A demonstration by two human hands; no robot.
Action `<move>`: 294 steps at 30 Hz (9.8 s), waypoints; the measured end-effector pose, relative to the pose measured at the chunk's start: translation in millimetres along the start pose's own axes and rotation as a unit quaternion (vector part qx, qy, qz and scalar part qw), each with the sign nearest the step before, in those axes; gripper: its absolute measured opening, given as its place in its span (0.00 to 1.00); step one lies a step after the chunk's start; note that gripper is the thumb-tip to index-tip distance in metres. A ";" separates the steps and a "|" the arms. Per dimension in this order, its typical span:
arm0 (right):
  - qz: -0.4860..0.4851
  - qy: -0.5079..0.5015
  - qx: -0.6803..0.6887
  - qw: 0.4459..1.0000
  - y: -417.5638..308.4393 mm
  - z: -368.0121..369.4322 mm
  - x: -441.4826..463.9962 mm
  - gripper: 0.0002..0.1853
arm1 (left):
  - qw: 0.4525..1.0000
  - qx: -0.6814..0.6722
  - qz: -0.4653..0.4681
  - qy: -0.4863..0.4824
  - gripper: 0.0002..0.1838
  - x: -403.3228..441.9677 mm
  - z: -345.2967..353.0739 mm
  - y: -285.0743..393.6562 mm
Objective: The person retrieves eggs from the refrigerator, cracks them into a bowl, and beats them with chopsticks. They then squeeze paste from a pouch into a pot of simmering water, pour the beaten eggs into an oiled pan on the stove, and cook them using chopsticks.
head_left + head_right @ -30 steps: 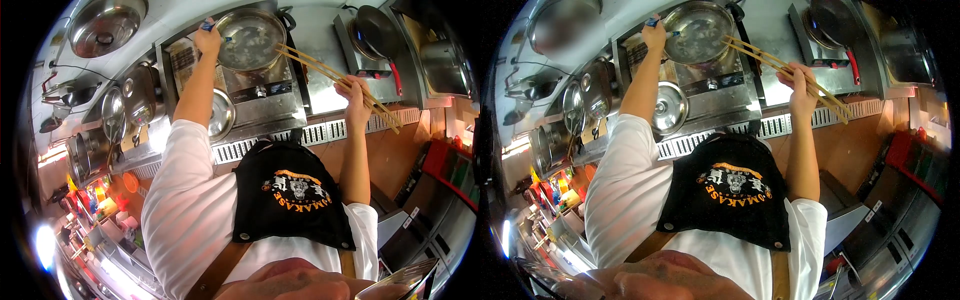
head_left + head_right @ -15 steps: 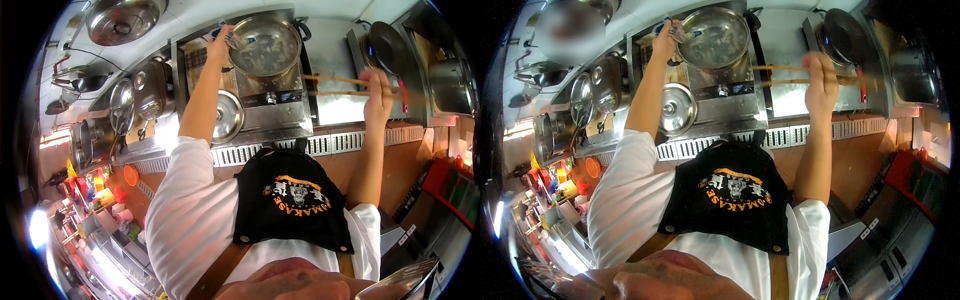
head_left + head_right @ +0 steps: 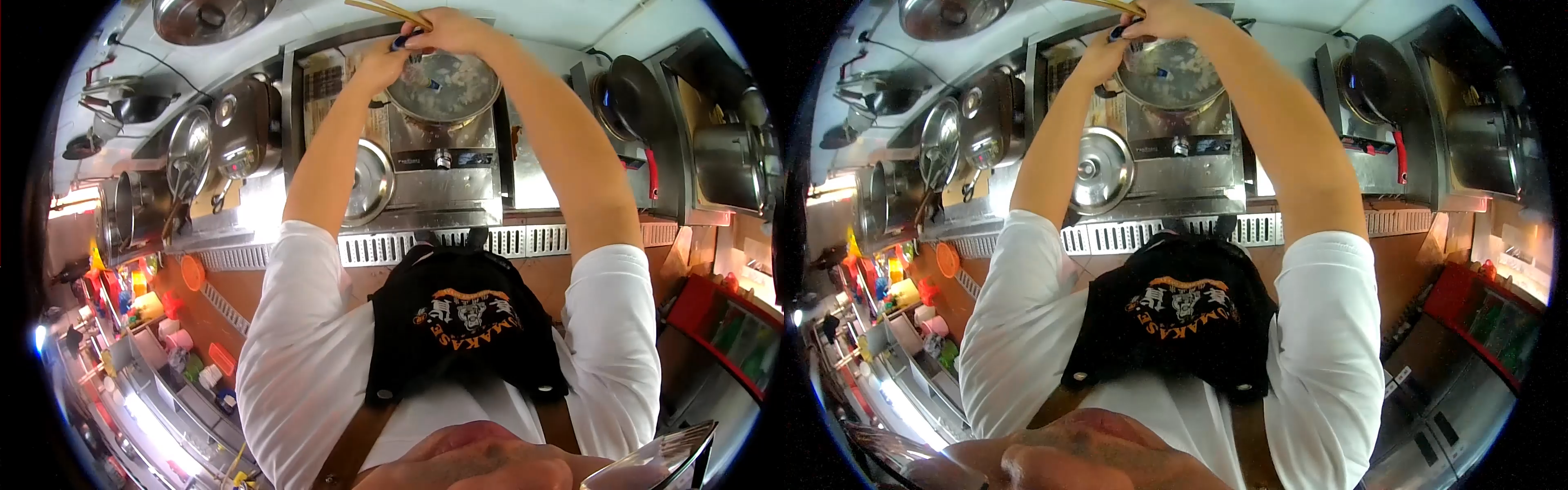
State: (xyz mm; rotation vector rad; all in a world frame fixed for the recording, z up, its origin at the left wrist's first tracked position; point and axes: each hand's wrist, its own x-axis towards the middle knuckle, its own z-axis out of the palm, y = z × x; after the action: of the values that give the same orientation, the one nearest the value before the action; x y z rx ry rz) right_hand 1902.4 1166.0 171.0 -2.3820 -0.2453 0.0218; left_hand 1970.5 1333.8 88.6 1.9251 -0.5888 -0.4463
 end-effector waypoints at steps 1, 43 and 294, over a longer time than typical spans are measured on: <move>0.001 -0.036 0.018 0.999 -5.3 -5.3 2.4 0.19 | 0.996 0.046 0.066 0.032 0.24 1.0 2.1 -5.9; 0.041 0.157 -0.114 0.980 -3.1 9.3 -4.9 0.17 | 0.997 0.025 0.057 0.048 0.17 10.0 42.5 -26.5; 0.255 0.229 0.384 0.857 46.6 187.7 -378.6 0.17 | 0.624 -0.504 -0.363 0.474 0.19 -710.0 150.1 -219.7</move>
State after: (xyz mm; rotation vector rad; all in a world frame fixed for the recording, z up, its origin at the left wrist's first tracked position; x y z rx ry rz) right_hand 1522.7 1190.0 -18.7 -1.5211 0.5408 -0.1680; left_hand 1356.5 1715.2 -140.4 0.9045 1.0295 -0.0995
